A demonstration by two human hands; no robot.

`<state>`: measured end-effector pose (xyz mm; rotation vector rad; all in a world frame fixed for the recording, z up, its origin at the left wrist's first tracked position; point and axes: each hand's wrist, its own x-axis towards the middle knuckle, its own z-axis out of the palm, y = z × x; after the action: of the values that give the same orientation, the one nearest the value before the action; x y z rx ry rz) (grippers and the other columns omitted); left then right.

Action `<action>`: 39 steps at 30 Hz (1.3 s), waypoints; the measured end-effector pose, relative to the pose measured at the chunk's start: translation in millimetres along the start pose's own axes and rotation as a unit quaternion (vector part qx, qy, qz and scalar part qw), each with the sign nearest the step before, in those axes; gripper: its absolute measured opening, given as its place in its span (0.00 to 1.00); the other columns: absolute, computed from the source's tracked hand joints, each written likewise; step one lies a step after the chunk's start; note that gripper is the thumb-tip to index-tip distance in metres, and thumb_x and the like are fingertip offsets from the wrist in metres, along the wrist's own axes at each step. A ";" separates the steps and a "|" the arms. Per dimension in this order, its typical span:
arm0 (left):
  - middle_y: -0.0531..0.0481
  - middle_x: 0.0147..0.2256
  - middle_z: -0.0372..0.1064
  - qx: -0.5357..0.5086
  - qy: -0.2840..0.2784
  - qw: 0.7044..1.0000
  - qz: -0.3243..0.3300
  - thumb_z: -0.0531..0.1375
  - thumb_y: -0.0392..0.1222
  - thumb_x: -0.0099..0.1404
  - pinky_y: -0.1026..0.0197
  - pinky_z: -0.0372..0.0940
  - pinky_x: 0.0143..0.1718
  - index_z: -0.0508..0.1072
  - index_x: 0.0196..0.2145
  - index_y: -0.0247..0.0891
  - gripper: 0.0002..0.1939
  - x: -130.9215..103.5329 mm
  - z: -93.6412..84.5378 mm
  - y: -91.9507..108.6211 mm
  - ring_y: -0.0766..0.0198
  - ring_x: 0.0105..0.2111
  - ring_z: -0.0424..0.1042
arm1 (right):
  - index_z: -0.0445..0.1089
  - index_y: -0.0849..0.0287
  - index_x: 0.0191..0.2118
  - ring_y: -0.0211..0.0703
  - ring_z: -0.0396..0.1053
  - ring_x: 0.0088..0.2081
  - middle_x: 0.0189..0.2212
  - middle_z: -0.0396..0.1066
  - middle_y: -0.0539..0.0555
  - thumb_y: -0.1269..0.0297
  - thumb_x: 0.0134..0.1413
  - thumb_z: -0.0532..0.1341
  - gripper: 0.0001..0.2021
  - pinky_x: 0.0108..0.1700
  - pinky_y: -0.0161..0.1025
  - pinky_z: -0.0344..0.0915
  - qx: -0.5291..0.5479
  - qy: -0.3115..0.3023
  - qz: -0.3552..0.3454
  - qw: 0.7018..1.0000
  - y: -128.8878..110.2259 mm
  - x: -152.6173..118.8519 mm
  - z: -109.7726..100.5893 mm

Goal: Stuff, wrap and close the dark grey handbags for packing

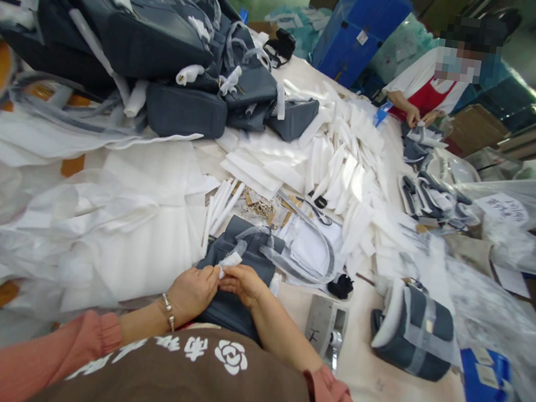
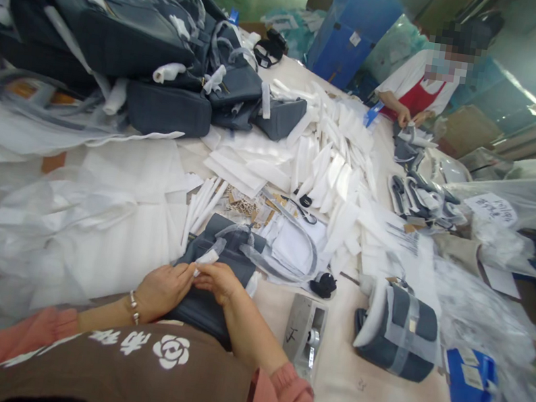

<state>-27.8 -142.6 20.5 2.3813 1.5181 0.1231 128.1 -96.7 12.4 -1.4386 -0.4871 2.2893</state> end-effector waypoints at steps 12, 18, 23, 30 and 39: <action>0.51 0.33 0.74 -0.432 0.008 0.874 -0.224 0.54 0.51 0.59 0.63 0.63 0.38 0.72 0.36 0.39 0.15 8.5 -11.1 -14.9 0.62 0.34 0.72 | 0.70 0.64 0.30 0.36 0.68 0.24 0.21 0.70 0.50 0.63 0.37 0.66 0.12 0.30 0.33 0.63 -0.068 0.050 -0.098 0.992 5.6 -2.5 12.0; 0.49 0.32 0.74 -0.517 -0.080 0.820 -0.231 0.54 0.53 0.56 0.62 0.62 0.35 0.72 0.36 0.35 0.20 16.9 -9.7 -19.1 0.59 0.33 0.70 | 0.71 0.64 0.30 0.36 0.68 0.24 0.20 0.70 0.49 0.64 0.37 0.64 0.11 0.30 0.33 0.63 -0.063 0.070 -0.113 0.989 9.4 -8.5 17.8; 0.49 0.31 0.74 -0.465 -0.114 0.853 -0.207 0.53 0.53 0.55 0.62 0.60 0.35 0.74 0.35 0.34 0.21 16.5 -11.2 -22.7 0.57 0.34 0.70 | 0.70 0.64 0.29 0.36 0.67 0.24 0.20 0.69 0.49 0.65 0.35 0.64 0.10 0.29 0.33 0.62 -0.062 0.093 -0.116 0.987 13.7 -11.6 20.8; 0.49 0.27 0.73 -0.428 -0.119 0.869 -0.216 0.52 0.55 0.53 0.62 0.58 0.31 0.74 0.30 0.35 0.21 18.1 -8.4 -19.9 0.58 0.30 0.69 | 0.69 0.63 0.29 0.35 0.65 0.22 0.17 0.67 0.48 0.66 0.37 0.63 0.08 0.28 0.32 0.61 -0.048 0.124 -0.122 0.984 24.5 -11.3 22.2; 0.51 0.22 0.68 -0.453 -0.094 0.854 -0.240 0.52 0.51 0.51 0.62 0.56 0.27 0.70 0.24 0.36 0.15 15.9 -9.3 -16.3 0.60 0.26 0.66 | 0.66 0.63 0.28 0.33 0.65 0.21 0.20 0.67 0.49 0.65 0.43 0.63 0.07 0.25 0.31 0.60 -0.056 0.146 -0.093 0.983 25.7 -19.8 34.9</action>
<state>-37.2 -120.1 22.7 1.2105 1.4512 0.3773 100.6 -131.6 29.6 -1.6715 -0.6374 1.8934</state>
